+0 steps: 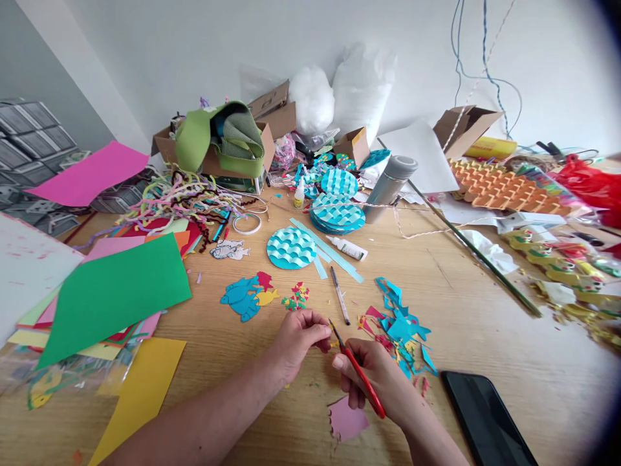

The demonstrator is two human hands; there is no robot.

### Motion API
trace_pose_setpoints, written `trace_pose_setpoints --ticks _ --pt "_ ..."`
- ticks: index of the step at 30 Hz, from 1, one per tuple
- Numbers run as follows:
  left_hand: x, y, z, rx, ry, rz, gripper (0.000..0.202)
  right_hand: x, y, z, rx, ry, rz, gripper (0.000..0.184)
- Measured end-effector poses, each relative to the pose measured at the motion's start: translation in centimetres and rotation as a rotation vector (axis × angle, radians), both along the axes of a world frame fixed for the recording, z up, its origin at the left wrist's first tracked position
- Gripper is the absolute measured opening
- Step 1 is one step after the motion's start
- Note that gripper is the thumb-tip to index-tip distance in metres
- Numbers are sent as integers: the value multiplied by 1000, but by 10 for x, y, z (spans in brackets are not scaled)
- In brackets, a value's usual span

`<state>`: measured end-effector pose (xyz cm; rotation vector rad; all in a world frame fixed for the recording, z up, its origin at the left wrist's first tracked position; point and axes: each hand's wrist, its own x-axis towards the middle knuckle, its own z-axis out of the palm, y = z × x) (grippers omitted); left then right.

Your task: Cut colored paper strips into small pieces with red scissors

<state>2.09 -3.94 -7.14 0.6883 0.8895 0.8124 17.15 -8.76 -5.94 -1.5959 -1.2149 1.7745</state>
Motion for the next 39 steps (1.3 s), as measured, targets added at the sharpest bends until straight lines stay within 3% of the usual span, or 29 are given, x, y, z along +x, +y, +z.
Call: trace_pose_setpoints --ticks 29,31,34,39 --pt "-2 4 6 36 155 -44 11 4 1 -3 -8 -125 4 45" --pt "-5 7 6 45 230 -115 10 6 2 -2 6 -140 -20 45" --pt "-15 14 8 107 364 -338 9 12 6 0 35 -132 -80 42" --pt "-35 25 21 430 608 -691 5 18 10 3 91 -115 -172 43"
